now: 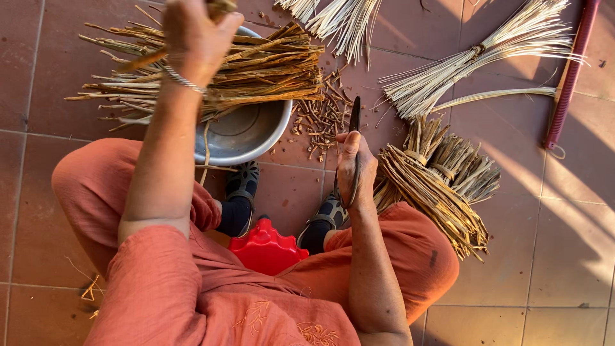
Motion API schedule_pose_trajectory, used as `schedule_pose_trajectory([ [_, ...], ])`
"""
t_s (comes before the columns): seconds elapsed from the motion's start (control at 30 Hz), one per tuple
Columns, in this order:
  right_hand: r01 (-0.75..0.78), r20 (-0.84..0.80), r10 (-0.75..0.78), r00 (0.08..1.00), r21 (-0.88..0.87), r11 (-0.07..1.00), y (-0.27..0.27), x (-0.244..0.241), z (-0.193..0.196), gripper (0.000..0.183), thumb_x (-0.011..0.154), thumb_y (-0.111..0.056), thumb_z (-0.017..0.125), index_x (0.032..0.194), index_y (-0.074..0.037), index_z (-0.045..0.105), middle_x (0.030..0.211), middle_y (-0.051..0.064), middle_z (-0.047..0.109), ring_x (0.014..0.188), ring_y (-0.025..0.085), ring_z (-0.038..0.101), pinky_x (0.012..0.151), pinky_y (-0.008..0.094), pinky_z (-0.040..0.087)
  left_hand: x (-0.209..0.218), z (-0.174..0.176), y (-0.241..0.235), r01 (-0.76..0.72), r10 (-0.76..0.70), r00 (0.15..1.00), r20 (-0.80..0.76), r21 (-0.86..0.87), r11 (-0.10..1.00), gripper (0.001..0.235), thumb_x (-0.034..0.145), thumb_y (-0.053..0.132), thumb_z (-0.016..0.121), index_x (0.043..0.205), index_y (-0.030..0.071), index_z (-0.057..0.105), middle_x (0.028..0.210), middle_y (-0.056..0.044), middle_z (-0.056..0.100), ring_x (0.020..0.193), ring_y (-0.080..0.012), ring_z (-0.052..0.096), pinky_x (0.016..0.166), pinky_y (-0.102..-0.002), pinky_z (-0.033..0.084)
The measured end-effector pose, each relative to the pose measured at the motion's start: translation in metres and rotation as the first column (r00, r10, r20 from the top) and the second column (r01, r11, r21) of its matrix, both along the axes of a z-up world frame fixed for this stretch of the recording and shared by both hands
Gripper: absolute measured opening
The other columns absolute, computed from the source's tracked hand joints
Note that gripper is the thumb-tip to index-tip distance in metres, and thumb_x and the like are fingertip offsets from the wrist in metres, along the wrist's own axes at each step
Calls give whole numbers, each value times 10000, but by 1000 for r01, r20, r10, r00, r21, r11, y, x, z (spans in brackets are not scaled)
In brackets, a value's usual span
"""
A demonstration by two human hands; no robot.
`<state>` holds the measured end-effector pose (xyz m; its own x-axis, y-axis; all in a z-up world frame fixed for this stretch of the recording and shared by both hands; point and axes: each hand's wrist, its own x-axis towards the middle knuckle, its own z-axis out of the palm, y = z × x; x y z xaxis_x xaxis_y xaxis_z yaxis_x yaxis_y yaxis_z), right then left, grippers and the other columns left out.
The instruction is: The person sits cross-legged on a small red stool and uses shears to trim the ends of dried plant stalks. They repeatedly pick up stalks from a metal bowl, cut the ends, and place the trimmed stalks into a bundle on the floor.
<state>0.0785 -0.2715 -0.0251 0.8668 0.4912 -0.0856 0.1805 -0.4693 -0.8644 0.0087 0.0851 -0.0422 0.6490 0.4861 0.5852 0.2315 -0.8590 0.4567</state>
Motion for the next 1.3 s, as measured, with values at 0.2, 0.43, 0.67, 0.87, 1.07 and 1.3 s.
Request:
schedule_pose_trajectory([
  [0.2, -18, 2, 18, 1000, -31, 999, 4, 4, 0, 698, 1063, -621, 308, 1102, -46, 701, 644, -15, 553, 591, 90, 557, 551, 285, 452, 96, -89, -23, -16, -7, 800, -599, -33, 999, 195, 960, 192, 800, 1004, 29, 703, 834, -148, 720, 746, -252, 716, 635, -399, 573],
  [0.43, -7, -55, 3, 998, -74, 997, 0, 9, -4, 640, 1069, -574, 340, 1116, -42, 692, 594, -28, 482, 550, 83, 497, 518, 278, 419, 150, -185, -35, -52, -15, 771, -636, -86, 995, 165, 817, 25, 742, 978, 58, 755, 983, -163, 687, 877, -314, 693, 713, -402, 579],
  [0.67, -12, -75, 6, 997, -80, 997, -3, 14, -6, 624, 1058, -580, 359, 1128, -56, 689, 582, -32, 499, 542, 86, 517, 513, 283, 427, 145, -198, -33, -97, -37, 840, -542, -217, 971, 190, 832, 135, 814, 1008, 94, 760, 1063, -132, 701, 993, -329, 691, 835, -445, 561],
  [0.87, -30, -48, 27, 999, -67, 997, 1, 12, -6, 654, 1056, -605, 338, 1121, -63, 698, 616, -23, 552, 572, 97, 565, 546, 286, 461, 114, -141, -25, -91, -137, 856, -499, -406, 909, 396, 842, 309, 825, 1159, 91, 731, 1045, -197, 730, 1006, -357, 688, 906, -461, 534],
  [1.07, -34, -164, 22, 986, -70, 997, 17, 9, -10, 688, 1025, -632, 322, 1173, -73, 693, 613, 12, 571, 566, 107, 569, 544, 289, 473, 87, -86, -20, 84, -271, 928, -256, -567, 820, 403, 851, 282, 799, 1171, 54, 710, 1028, -143, 769, 964, -267, 745, 940, -387, 563],
  [1.3, -67, -307, 82, 948, 59, 996, 45, 0, -18, 730, 1004, -658, 355, 1190, -44, 703, 651, 16, 576, 548, 118, 555, 529, 291, 491, 51, -33, -28, 217, -353, 920, -168, -533, 818, 354, 874, 253, 785, 1158, 50, 727, 1026, -125, 777, 942, -228, 731, 903, -365, 554],
])
